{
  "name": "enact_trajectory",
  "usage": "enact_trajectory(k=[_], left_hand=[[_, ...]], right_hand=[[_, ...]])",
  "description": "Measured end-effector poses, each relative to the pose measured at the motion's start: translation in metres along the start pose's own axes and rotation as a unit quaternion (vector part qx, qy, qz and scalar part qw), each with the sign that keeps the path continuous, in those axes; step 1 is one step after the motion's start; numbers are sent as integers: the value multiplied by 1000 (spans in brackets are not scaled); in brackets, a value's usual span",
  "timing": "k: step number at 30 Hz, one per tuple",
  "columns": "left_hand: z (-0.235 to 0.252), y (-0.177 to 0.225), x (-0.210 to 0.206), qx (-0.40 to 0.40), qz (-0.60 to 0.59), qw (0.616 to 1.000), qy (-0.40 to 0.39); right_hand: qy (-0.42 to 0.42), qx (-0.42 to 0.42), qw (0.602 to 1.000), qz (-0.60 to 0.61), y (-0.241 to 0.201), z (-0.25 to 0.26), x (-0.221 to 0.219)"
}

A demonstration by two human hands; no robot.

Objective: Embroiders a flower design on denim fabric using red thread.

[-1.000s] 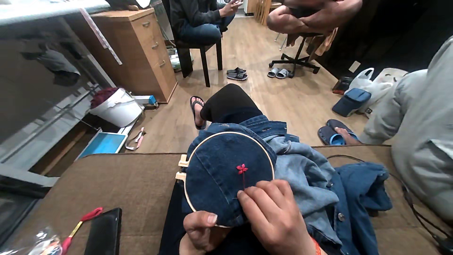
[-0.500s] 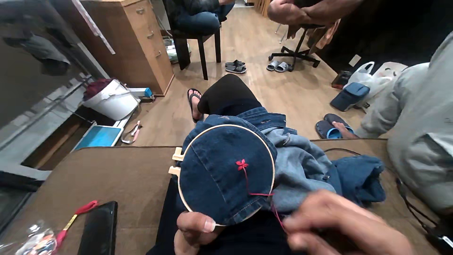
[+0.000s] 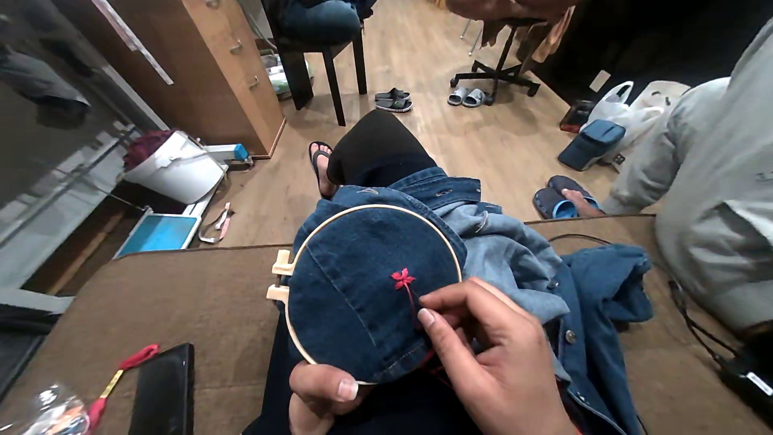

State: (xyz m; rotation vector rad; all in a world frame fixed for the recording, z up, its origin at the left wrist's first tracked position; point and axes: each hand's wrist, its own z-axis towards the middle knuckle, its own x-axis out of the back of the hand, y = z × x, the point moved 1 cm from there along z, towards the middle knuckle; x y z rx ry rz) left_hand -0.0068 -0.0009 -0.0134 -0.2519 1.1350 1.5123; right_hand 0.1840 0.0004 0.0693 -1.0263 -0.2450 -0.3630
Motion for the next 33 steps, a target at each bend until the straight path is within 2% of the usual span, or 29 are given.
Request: enact_trajectory(k=[11,18,33], left_hand=[[1,-2,3,-14,-2,1000,-6],[-1,2,-3,21,13,999,20],[0,2,-3,21,34,999,17]], right_hand=[[6,4,1000,-23,0,1,-2],[8,-3,999,-33,0,1,-2],[20,-31,998,-55,4,1,-10]])
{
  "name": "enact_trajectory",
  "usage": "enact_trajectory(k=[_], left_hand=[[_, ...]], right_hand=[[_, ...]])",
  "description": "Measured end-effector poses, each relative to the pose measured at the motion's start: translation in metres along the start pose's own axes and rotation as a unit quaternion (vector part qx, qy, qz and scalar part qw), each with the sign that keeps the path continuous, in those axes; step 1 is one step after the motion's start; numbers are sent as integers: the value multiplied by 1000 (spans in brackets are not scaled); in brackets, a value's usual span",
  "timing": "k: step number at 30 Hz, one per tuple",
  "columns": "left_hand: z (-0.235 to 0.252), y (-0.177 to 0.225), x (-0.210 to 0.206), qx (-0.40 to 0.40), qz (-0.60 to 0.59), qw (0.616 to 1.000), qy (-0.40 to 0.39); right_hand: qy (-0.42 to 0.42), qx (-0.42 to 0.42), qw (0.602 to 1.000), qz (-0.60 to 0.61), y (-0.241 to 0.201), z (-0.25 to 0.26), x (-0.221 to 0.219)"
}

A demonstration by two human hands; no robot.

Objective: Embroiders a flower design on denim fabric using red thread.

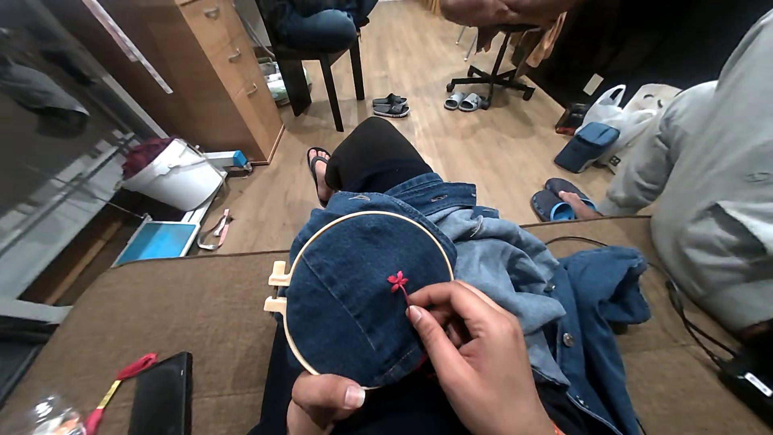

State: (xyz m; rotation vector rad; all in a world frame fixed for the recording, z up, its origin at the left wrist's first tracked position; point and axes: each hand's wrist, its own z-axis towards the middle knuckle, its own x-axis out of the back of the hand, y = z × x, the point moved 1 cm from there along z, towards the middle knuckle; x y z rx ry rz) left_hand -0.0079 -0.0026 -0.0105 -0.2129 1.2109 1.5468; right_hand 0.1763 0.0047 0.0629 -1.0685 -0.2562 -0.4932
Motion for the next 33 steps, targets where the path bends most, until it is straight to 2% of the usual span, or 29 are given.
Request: enact_trajectory(k=[15,33], left_hand=[[3,-2,0,-15,-29,999,-17],[2,-1,-1,-11,16,1000,-18]], right_hand=[[-6,16,999,27,-2,2,5],[-15,5,1000,14,-1,4,2]])
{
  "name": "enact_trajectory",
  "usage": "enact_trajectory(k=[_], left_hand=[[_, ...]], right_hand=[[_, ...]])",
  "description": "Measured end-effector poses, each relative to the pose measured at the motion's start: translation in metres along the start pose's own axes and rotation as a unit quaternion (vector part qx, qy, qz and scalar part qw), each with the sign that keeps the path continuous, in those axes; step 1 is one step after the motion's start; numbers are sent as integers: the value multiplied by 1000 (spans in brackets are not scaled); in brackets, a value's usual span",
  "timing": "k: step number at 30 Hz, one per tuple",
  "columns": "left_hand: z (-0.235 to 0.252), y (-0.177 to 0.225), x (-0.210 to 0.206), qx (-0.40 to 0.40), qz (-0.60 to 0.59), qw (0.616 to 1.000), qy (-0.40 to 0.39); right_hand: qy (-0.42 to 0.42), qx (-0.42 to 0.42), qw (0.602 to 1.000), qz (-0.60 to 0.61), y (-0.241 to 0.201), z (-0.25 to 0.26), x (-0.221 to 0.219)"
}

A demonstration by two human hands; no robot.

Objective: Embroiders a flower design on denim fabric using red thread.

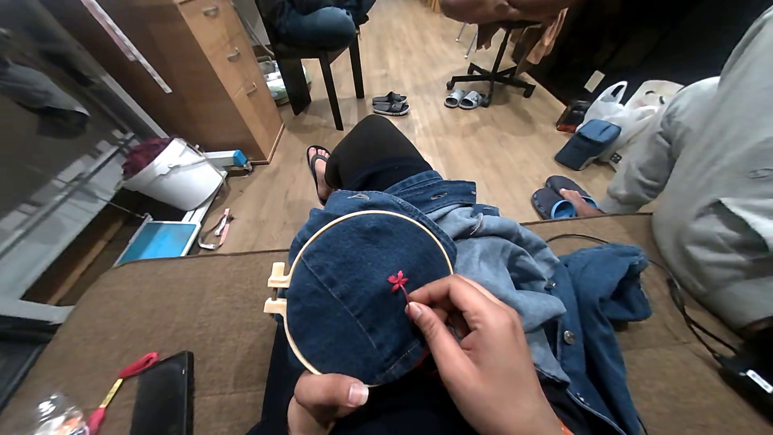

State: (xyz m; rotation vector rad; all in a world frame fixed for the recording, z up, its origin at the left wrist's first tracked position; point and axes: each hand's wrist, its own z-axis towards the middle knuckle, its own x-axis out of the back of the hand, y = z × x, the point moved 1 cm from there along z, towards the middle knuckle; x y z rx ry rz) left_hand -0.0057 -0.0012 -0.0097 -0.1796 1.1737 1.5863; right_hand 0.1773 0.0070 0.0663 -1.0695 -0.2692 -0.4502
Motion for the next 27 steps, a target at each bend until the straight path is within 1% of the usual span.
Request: enact_trajectory(k=[2,6,11,18,24,27], left_hand=[[0,1,-1,11,1,1000,-4],[-5,5,-6,57,3,998,19],[0,3,-6,39,-1,999,-2],[-3,1,0,25,-4,1000,-6],[-3,-1,3,1,-29,1000,7],[0,-2,4,-6,-59,998,-5]], right_hand=[[4,-3,1000,-4,-1,0,0],[16,6,1000,-7,-2,2,0],[15,13,1000,-15,-1,2,0],[15,14,1000,7,0,-1,1],[12,39,999,-3,-3,-2,2],[10,43,999,-8,-5,-3,3]])
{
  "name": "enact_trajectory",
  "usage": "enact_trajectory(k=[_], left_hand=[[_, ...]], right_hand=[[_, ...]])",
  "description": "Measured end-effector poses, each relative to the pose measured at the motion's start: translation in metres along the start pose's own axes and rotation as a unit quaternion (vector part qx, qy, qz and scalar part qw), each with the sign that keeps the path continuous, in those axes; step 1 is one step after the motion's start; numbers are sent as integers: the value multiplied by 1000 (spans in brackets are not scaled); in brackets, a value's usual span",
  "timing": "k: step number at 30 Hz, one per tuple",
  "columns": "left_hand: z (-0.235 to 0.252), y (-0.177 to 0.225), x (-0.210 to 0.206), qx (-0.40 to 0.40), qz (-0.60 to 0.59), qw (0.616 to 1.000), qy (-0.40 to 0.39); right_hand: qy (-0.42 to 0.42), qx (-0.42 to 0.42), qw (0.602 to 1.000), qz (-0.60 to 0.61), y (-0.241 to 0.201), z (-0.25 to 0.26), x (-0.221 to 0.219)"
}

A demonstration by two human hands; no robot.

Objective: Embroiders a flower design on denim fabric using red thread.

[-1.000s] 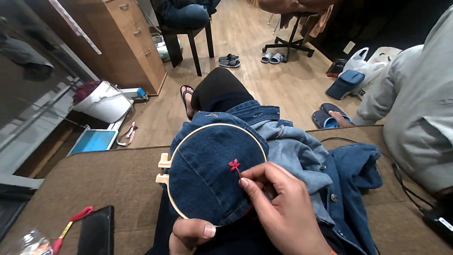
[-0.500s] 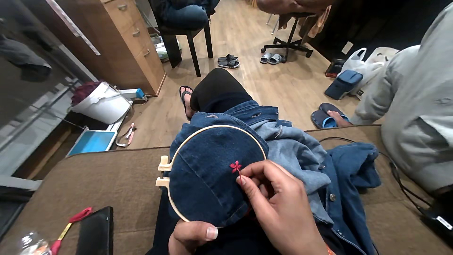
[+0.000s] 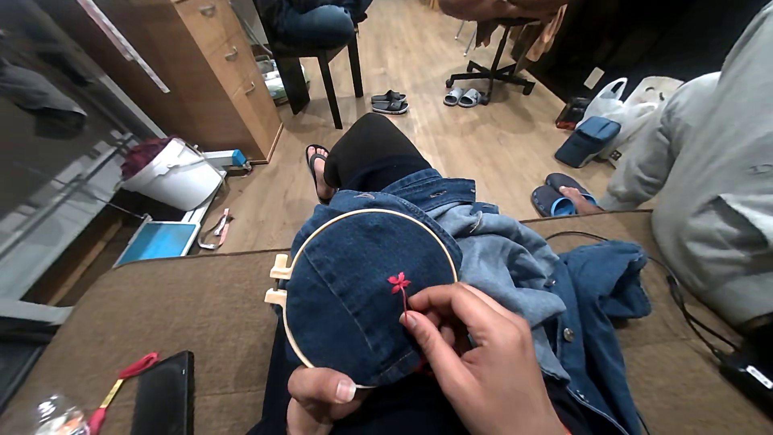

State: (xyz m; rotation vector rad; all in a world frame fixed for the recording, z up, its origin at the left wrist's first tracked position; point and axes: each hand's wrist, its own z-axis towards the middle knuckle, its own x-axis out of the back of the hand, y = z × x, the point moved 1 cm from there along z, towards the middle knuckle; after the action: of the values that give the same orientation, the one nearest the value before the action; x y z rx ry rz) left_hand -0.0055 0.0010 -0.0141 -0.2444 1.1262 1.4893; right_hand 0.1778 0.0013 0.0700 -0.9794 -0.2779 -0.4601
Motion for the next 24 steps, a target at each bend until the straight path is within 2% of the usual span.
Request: enact_trajectory(k=[6,18,24], left_hand=[[1,1,-1,8,-15,1000,-4],[-3,3,-4,14,29,999,7],[-5,10,-13,66,52,996,16]], right_hand=[[-2,-2,1000,-4,0,0,1],[11,-16,998,-59,8,-1,-9],[34,-7,997,-74,8,-1,-12]])
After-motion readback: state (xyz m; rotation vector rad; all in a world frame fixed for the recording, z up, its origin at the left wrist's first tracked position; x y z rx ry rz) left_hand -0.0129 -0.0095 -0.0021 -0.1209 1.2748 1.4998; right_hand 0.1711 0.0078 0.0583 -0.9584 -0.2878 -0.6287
